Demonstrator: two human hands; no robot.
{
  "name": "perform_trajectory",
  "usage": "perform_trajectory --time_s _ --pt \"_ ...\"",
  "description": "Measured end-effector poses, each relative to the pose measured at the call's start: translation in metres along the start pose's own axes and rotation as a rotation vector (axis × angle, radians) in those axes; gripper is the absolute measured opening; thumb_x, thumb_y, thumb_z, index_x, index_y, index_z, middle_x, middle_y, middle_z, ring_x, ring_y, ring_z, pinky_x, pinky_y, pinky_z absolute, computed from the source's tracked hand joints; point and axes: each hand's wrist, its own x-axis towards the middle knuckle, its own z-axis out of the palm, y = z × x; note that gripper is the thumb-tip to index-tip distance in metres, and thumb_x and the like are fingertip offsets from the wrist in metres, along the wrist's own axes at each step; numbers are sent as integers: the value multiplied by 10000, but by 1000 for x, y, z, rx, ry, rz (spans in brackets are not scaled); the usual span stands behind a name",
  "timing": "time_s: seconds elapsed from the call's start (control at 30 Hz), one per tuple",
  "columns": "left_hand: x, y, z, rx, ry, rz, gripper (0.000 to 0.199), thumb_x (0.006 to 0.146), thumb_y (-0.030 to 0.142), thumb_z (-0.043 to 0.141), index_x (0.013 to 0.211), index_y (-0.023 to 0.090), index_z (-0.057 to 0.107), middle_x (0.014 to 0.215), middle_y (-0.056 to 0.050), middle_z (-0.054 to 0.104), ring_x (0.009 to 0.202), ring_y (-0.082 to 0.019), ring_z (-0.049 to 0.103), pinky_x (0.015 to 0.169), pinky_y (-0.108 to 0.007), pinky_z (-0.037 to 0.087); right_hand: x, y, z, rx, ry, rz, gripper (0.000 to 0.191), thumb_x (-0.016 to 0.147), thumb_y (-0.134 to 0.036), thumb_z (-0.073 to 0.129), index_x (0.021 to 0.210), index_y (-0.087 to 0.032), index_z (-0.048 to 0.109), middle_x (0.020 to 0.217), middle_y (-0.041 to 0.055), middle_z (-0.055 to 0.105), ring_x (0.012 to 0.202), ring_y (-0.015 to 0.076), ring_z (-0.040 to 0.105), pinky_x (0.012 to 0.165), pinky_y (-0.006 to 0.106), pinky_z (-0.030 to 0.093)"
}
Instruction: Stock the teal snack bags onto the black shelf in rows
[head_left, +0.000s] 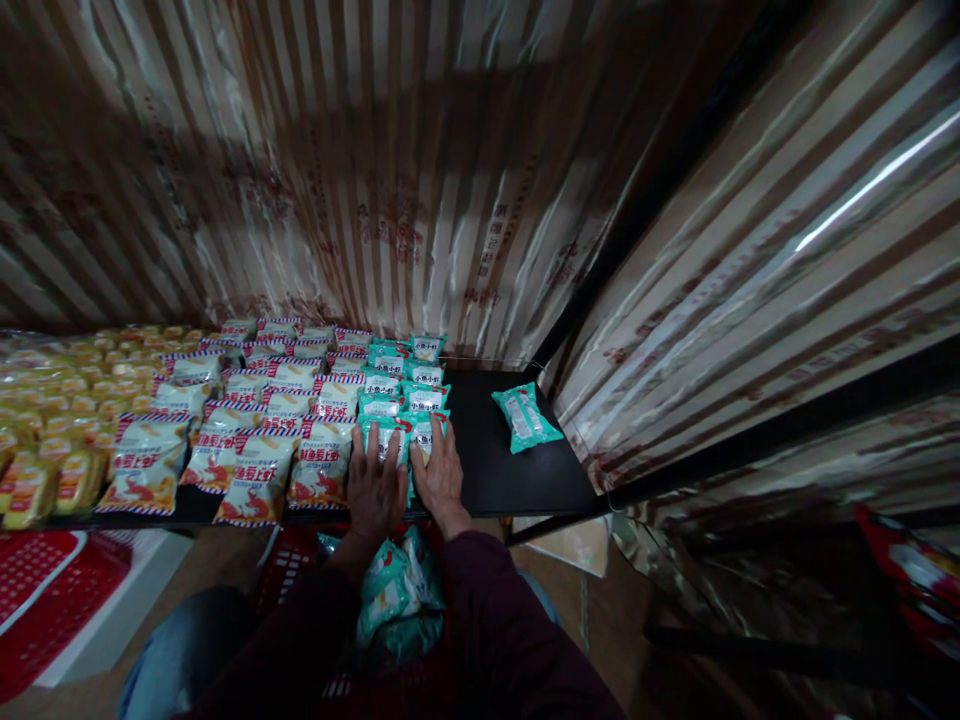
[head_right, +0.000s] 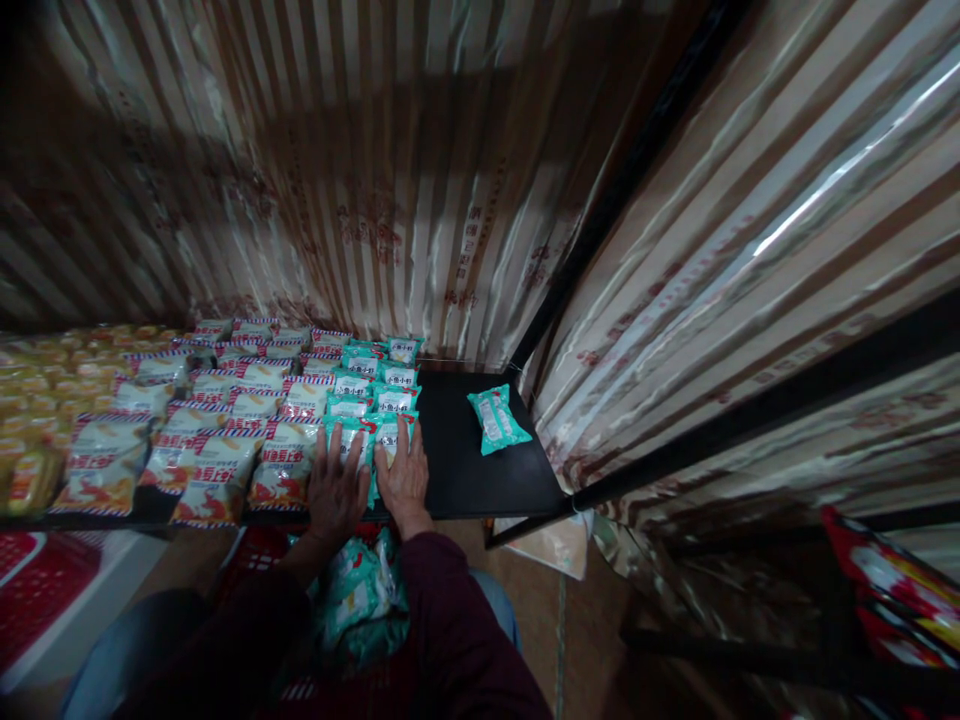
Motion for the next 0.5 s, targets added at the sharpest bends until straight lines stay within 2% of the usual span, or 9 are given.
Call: perform_trajectory --time_s 0.2,0.5 --pt "0 -2 2 -23 15 12 586 861 190 553 1424 184 391 1592 -137 154 1462 -378 33 1113 -581 298 1 0 1 8 -8 -7 596 948 -438 386 1474 -166 316 1514 172 328 1364 293 383 1023 424 418" --pt "1 -3 2 -24 21 7 580 859 175 553 1417 188 397 1590 -133 168 1463 -370 21 1110 -578 313 2 -1 0 6 -22 6 597 949 -448 386 1473 -172 315 1513 178 323 1377 290 364 1046 427 395"
